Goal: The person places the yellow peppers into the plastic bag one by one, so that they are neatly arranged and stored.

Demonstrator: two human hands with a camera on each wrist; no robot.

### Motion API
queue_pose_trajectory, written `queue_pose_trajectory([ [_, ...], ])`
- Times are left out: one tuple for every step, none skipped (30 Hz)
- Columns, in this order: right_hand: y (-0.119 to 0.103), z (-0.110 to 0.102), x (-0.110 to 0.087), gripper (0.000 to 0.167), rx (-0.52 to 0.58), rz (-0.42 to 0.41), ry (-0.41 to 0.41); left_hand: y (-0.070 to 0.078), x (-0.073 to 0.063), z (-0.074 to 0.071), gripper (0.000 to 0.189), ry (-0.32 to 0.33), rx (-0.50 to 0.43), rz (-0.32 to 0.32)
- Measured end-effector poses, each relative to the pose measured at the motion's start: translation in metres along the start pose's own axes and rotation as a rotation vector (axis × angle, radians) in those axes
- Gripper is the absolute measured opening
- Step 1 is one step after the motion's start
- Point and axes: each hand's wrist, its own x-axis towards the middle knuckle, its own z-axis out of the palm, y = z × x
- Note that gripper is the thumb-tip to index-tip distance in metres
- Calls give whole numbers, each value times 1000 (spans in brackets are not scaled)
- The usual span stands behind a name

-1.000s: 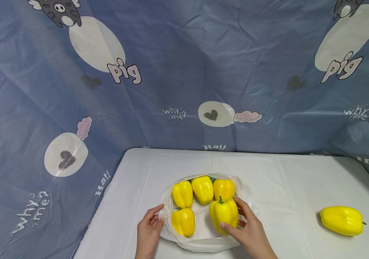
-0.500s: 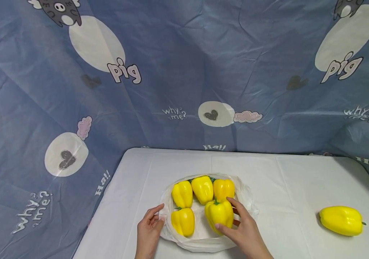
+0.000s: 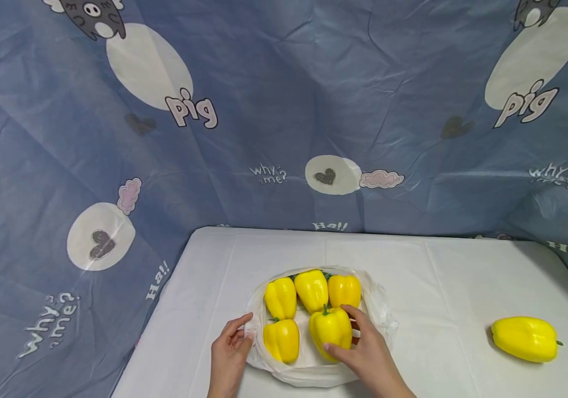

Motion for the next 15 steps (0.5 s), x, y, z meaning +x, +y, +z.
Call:
queue_pose_trajectory([
  [0, 1, 0, 87, -6, -2, -1, 0, 0, 0, 42, 1, -1, -1],
  [0, 2, 1, 87, -10, -4, -4, 0, 0, 0, 42, 1, -1, -3],
  [0, 3, 1, 87, -16, -7, -4, 0, 0, 1, 42, 1, 0, -3],
  [0, 4, 2, 87, -21, -11, -6, 0, 0, 1, 42, 1, -1, -3],
  [0, 5, 2, 87, -26, -14, -6, 0, 0, 1, 42, 1, 0, -3],
  [0, 6, 3, 87, -30, -17, -8, 0, 1, 1, 42, 1, 0, -1],
  [1, 7, 3, 86, -37, -20, -9, -1, 1, 1, 42, 1, -1, 1],
  [1, 8, 3, 86, -43, -22, -9, -1, 1, 2, 42, 2, -2, 4],
  [1, 8, 4, 86, -50, -24, -10, -1, 1, 2, 42, 2, -3, 6],
  [1, 9, 4, 86, -56, -24, -12, -1, 1, 2, 42, 2, -4, 8],
  [2, 10, 4, 87, -64, -24, -13, -2, 1, 2, 42, 1, -5, 9],
  [2, 10, 5, 87, -70, -26, -13, -2, 1, 2, 43, 0, -7, 8],
  [2, 11, 5, 87, -79, -29, -10, -2, 1, 2, 43, 0, -7, 5],
  [3, 11, 5, 87, -86, -32, -9, -2, 1, 2, 43, 0, -6, 2],
  [3, 12, 5, 87, -95, -34, -8, -2, 1, 2, 43, -1, -3, -1],
])
